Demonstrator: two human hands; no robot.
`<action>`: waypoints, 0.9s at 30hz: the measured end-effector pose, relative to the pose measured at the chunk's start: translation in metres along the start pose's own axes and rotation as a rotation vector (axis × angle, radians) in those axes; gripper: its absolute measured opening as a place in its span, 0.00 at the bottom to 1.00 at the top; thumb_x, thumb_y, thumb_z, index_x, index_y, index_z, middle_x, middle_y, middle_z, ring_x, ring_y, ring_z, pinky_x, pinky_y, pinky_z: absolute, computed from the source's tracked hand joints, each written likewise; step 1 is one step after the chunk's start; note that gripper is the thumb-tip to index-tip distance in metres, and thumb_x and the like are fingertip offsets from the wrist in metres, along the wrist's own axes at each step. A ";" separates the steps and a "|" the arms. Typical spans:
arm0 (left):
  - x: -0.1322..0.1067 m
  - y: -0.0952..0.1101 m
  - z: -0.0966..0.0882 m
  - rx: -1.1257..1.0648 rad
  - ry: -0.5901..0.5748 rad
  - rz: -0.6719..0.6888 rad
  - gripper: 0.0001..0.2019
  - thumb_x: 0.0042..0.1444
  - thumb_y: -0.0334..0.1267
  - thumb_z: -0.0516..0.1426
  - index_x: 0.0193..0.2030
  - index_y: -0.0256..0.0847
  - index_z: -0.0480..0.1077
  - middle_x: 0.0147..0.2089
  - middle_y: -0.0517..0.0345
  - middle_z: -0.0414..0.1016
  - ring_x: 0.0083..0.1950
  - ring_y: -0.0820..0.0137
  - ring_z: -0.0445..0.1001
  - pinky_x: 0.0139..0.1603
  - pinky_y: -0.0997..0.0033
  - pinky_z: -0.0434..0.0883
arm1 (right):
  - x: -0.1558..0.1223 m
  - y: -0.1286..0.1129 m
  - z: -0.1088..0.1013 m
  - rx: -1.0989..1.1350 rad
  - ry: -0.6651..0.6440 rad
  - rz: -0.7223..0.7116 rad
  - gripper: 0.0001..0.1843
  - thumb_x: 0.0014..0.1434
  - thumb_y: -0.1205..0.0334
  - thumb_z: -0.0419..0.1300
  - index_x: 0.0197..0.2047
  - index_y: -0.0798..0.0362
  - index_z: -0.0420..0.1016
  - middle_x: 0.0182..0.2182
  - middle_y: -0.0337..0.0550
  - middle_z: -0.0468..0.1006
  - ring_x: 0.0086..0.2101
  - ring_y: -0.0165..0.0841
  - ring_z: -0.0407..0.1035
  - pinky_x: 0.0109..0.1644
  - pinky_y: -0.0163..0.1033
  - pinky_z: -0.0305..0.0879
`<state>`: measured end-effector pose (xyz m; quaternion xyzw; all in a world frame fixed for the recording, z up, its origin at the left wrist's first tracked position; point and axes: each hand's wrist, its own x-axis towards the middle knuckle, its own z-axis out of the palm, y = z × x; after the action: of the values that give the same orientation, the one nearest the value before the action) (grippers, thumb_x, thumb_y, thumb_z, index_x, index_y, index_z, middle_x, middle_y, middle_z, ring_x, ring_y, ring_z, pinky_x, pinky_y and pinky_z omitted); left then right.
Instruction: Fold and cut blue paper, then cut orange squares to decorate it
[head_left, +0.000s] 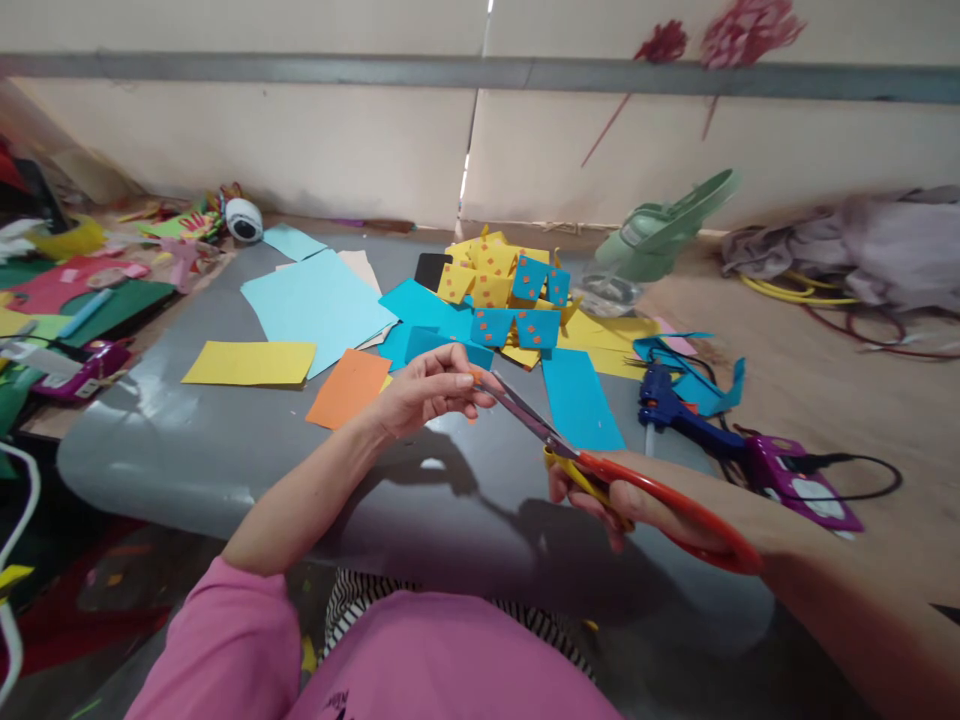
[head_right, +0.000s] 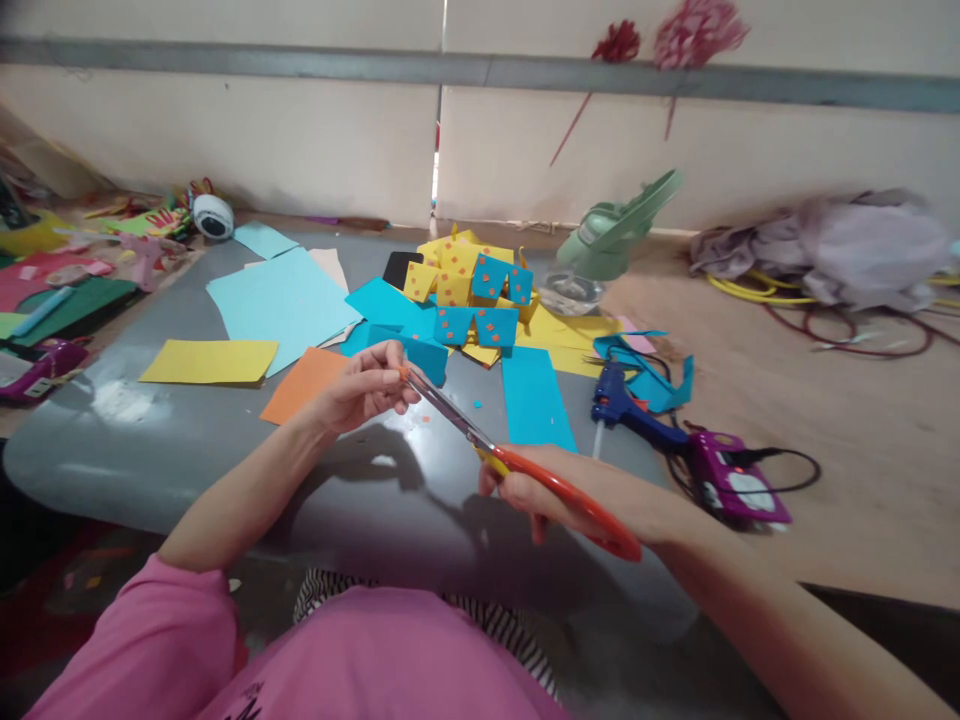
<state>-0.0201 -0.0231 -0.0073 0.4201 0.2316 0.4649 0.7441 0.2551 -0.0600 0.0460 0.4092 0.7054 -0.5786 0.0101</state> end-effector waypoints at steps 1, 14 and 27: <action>0.000 0.001 0.000 0.003 0.002 0.006 0.19 0.46 0.45 0.71 0.30 0.40 0.65 0.40 0.53 0.83 0.36 0.69 0.83 0.32 0.74 0.77 | -0.001 -0.001 0.000 0.004 0.010 0.013 0.20 0.65 0.44 0.49 0.44 0.51 0.71 0.32 0.40 0.68 0.26 0.31 0.68 0.32 0.40 0.71; -0.001 -0.001 0.001 -0.035 -0.037 0.006 0.19 0.47 0.44 0.71 0.31 0.40 0.66 0.39 0.53 0.83 0.36 0.69 0.83 0.33 0.74 0.78 | -0.006 -0.011 0.000 0.001 0.003 -0.035 0.31 0.63 0.32 0.46 0.43 0.51 0.70 0.35 0.44 0.70 0.26 0.31 0.68 0.32 0.40 0.73; -0.001 -0.003 -0.001 -0.015 -0.090 0.057 0.18 0.50 0.42 0.70 0.32 0.38 0.65 0.38 0.55 0.83 0.35 0.70 0.83 0.32 0.76 0.76 | -0.003 -0.003 -0.006 -0.028 -0.074 0.001 0.36 0.60 0.27 0.47 0.46 0.53 0.72 0.33 0.43 0.71 0.27 0.33 0.71 0.32 0.43 0.74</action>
<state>-0.0201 -0.0241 -0.0103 0.4416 0.1823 0.4682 0.7433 0.2581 -0.0566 0.0520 0.3875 0.7125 -0.5835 0.0423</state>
